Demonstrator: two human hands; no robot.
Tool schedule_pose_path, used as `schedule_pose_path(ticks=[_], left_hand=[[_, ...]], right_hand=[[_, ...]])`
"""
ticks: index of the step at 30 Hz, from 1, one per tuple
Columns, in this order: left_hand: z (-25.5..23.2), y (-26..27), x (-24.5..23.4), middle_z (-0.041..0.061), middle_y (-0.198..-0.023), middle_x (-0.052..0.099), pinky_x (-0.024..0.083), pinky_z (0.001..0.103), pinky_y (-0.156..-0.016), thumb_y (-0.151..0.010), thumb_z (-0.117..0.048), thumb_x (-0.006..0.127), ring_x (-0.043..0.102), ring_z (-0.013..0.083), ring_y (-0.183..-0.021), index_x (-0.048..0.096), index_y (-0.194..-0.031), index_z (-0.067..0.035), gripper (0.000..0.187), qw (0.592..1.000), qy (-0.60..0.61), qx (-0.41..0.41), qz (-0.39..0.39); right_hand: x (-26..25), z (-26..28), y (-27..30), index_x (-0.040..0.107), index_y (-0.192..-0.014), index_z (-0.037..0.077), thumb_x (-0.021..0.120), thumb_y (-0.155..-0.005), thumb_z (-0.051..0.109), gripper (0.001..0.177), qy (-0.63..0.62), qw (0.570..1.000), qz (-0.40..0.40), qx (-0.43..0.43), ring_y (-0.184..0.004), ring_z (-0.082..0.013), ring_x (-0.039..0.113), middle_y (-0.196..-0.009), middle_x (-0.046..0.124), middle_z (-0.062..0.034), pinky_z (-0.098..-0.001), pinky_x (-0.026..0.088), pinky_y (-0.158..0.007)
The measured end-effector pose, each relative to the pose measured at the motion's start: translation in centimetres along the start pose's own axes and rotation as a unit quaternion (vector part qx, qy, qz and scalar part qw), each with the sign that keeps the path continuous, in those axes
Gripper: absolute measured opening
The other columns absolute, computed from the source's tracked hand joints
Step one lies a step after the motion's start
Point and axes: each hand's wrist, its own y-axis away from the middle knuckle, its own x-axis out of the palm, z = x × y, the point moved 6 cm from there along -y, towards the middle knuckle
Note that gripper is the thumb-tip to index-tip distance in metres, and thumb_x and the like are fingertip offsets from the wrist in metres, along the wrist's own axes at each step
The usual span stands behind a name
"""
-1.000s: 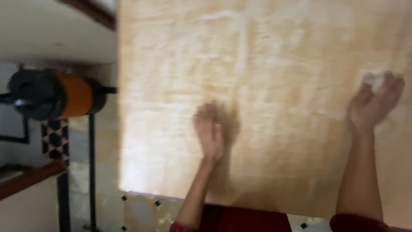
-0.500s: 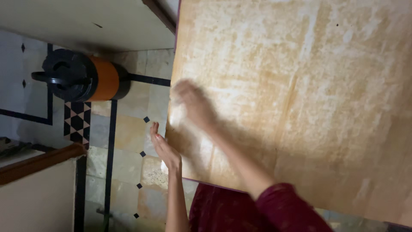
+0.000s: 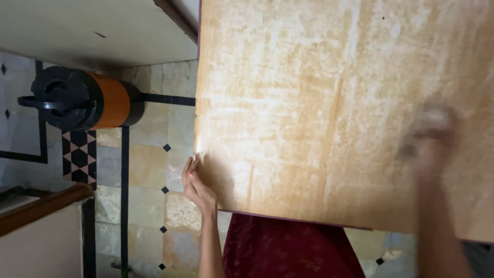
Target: The person wipes the top surface of a wooden table with a cloth, moving systematically across the surface. The person then wipes the edges and underside of the table, focusing on the corners and sides.
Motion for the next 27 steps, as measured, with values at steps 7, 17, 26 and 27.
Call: schedule_pose_path(ticks=[7,17,26,27], left_hand=[[1.9,0.9,-2.2,0.022,-0.138,0.064,0.043,0.044,-0.114,-0.108,-0.025,0.033,0.06,0.0349,-0.126,0.067,-0.126,0.008,0.051,0.999,0.002,-0.029,-0.032],[3.9,3.7,-6.4,0.022,-0.154,0.048,0.038,0.045,-0.117,-0.112,-0.031,0.034,0.051,0.0335,-0.139,0.049,-0.144,0.007,0.052,0.992,0.007,-0.058,-0.109],[2.6,4.6,-6.9,0.021,-0.165,0.037,0.034,0.051,-0.121,-0.113,-0.036,0.032,0.034,0.0368,-0.154,0.055,-0.142,0.004,0.055,0.988,-0.075,-0.028,-0.132],[2.5,4.7,-6.6,0.021,-0.167,0.034,0.034,0.051,-0.121,-0.113,-0.036,0.032,0.032,0.037,-0.156,0.059,-0.139,0.003,0.054,0.988,-0.092,-0.019,-0.127]], right_hand=[[-2.2,-3.3,9.3,0.053,-0.133,-0.01,0.043,-0.122,0.013,0.027,0.221,0.974,-0.031,-0.026,-0.131,-0.0505,0.044,-0.134,0.054,-0.0329,-0.062,0.028,-0.119],[15.8,24.7,22.8,0.068,-0.112,0.009,0.061,-0.075,-0.012,0.043,-0.097,0.969,0.224,-0.048,-0.143,-0.0363,0.04,-0.146,0.051,-0.0131,-0.0503,0.035,-0.12],[29.2,40.7,24.3,0.06,-0.14,0.011,0.053,-0.084,-0.017,0.064,-0.518,0.769,0.373,-0.035,-0.128,-0.027,0.064,-0.141,0.064,-0.0113,-0.0417,0.055,-0.101],[29.6,40.0,23.5,0.059,-0.143,0.014,0.049,-0.089,-0.017,0.062,-0.611,0.703,0.362,0.043,-0.12,-0.0245,0.074,-0.137,0.067,-0.0102,-0.0385,0.063,-0.09]])
